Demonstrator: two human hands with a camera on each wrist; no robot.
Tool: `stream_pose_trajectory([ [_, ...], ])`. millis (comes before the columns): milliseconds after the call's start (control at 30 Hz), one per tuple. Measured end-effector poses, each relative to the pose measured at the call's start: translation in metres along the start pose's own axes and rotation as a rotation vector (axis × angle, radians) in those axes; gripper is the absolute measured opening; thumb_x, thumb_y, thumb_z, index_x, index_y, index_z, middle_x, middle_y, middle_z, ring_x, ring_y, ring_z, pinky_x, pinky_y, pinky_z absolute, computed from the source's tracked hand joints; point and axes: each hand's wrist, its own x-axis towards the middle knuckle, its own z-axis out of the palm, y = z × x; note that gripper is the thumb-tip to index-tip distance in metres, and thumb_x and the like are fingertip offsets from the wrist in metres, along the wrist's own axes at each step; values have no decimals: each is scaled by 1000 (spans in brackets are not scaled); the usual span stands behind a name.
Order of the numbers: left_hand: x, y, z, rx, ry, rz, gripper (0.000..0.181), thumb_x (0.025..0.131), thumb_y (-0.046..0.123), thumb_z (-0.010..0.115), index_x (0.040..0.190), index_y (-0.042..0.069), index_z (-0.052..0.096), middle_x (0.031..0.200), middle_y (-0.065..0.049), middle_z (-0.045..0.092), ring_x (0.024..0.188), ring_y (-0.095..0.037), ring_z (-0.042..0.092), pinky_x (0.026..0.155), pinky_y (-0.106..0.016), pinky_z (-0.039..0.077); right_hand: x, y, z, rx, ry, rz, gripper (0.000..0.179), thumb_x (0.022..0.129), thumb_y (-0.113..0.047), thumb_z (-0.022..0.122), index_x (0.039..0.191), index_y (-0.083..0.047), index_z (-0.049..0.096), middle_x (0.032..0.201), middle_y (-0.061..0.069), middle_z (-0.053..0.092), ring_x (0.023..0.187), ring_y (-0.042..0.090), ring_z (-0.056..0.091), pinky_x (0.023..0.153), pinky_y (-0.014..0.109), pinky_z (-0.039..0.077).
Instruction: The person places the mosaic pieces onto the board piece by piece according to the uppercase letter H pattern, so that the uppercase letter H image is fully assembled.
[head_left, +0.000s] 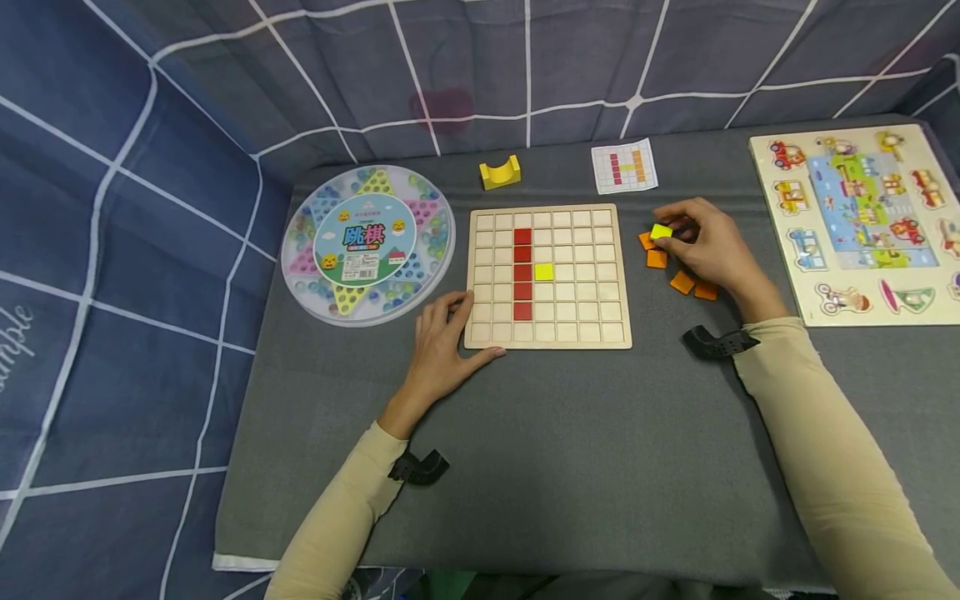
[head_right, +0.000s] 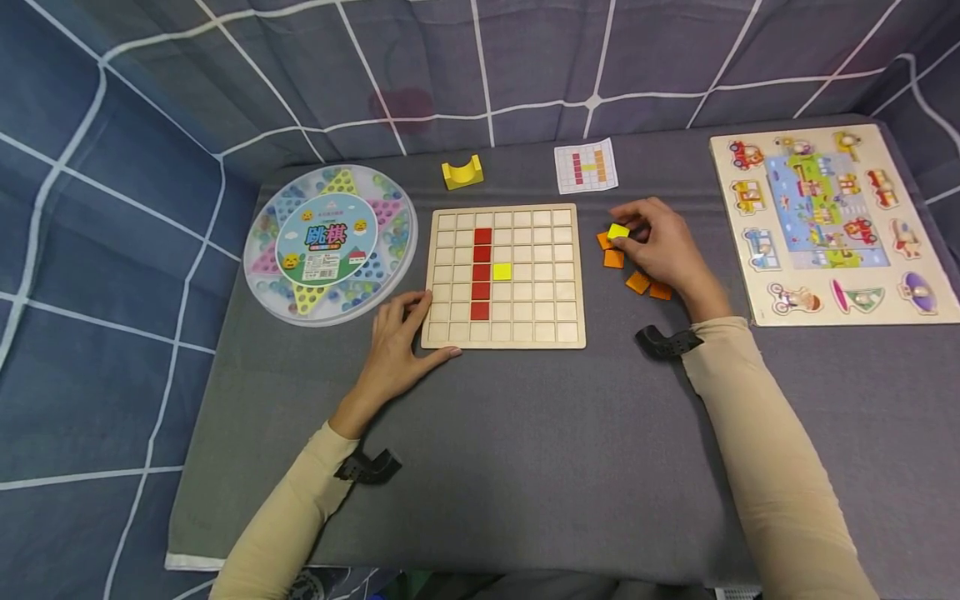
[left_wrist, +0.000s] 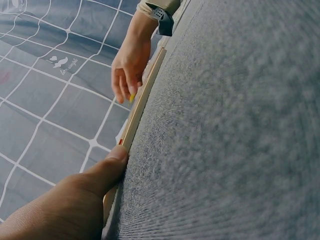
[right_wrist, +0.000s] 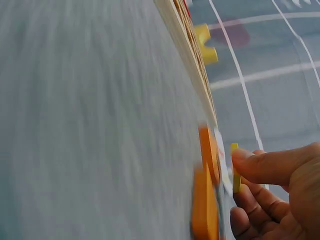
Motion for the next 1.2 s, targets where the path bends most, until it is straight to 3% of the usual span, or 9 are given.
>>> stream_pose_trajectory([
  [233,0,0,0,-4,3,-1,95,75,49,81,150,8,40,143,-14,42,117,-31,41,94,-48,32,10,-32,29,47,-44,-158,33,87,-3,72,120,-4,65,106,14,58,88,23,52,75,23,37],
  [467,0,0,-1,4,2,1,95,76,50,81,151,8,39,143,-14,42,119,-32,40,93,-48,32,15,-63,57,111,-155,-278,34,83,-1,76,116,-4,67,104,12,61,90,22,54,77,30,40],
  [733,1,0,-1,9,-9,-5,96,76,50,81,151,9,38,143,-14,41,118,-31,40,92,-47,32,14,-72,73,115,-226,-325,31,85,-1,72,115,-5,67,106,10,63,90,22,57,79,33,43],
  [1200,1,0,-1,2,-4,-3,95,76,51,80,150,8,40,143,-14,42,116,-30,41,93,-47,31,14,-72,74,105,-260,-341,33,83,2,73,115,-3,67,108,12,61,97,24,55,86,40,43],
])
